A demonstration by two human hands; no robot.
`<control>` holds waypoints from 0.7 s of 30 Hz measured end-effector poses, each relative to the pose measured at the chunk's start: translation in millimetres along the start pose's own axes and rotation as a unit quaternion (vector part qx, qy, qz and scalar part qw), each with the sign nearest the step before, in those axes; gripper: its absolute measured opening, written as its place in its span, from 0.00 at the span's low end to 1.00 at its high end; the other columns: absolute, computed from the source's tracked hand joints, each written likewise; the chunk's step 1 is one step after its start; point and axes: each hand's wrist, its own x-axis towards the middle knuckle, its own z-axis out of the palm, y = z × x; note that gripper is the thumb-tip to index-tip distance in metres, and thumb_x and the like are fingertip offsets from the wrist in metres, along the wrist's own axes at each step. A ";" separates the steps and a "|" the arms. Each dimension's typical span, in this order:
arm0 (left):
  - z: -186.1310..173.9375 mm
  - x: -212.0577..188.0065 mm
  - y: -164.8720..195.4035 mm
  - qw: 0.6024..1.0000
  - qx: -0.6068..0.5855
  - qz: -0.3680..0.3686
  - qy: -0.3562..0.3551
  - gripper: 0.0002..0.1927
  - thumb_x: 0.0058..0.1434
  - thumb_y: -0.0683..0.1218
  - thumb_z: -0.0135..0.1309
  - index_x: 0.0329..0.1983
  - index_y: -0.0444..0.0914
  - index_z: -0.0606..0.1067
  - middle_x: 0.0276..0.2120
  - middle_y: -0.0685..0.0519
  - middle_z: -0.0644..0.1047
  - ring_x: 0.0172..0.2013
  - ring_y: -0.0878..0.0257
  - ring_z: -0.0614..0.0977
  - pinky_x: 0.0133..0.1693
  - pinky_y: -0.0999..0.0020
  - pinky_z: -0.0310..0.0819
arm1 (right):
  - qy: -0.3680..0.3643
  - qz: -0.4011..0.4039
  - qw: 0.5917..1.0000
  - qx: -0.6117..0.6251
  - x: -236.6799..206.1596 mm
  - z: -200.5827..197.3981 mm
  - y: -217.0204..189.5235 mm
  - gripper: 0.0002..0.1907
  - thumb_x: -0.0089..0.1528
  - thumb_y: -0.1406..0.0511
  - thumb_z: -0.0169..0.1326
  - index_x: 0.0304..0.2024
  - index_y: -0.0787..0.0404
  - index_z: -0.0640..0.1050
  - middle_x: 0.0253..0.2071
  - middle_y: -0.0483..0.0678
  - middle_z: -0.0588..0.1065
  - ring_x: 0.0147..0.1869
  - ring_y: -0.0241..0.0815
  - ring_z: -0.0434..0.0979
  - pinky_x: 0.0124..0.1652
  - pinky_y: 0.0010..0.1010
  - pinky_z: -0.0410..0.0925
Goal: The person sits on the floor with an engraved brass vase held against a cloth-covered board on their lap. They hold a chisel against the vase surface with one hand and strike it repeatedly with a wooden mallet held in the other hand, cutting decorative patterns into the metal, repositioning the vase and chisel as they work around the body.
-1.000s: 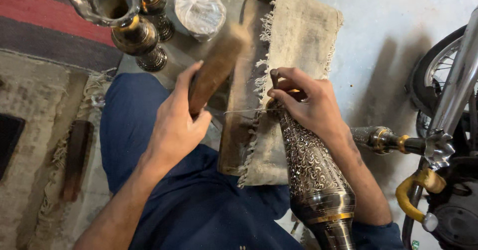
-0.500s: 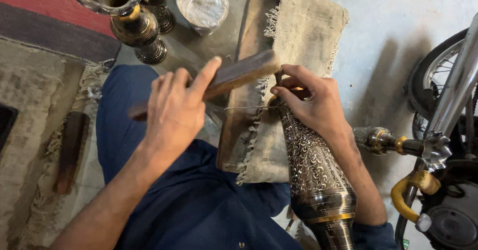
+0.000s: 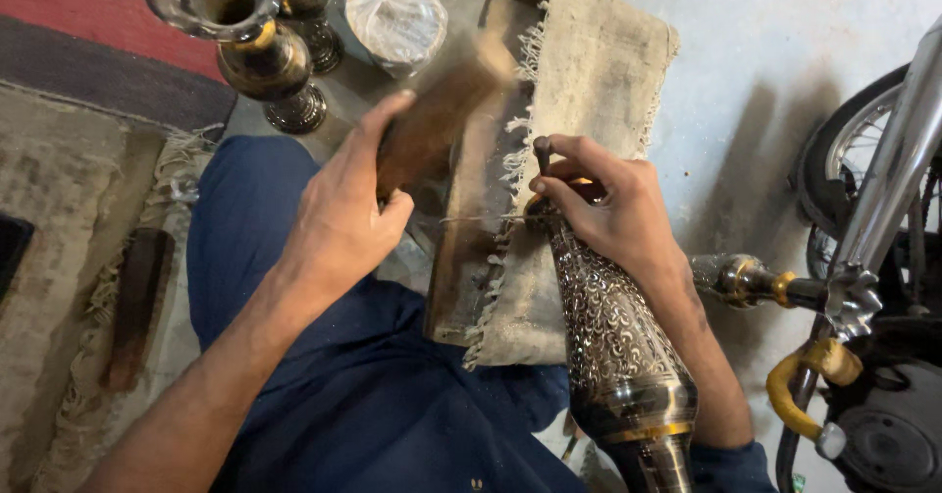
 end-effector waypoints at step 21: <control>11.4 5.2 -7.5 0.999 -0.051 0.007 0.013 0.45 0.55 0.33 0.57 0.76 0.49 0.59 0.49 0.44 0.72 0.51 0.45 0.76 0.52 0.54 0.74 | 0.020 0.032 0.999 0.013 -1.4 2.4 1.1 0.18 0.64 0.71 0.61 0.57 0.64 0.76 0.40 0.51 0.83 0.43 0.36 0.85 0.43 0.28 0.79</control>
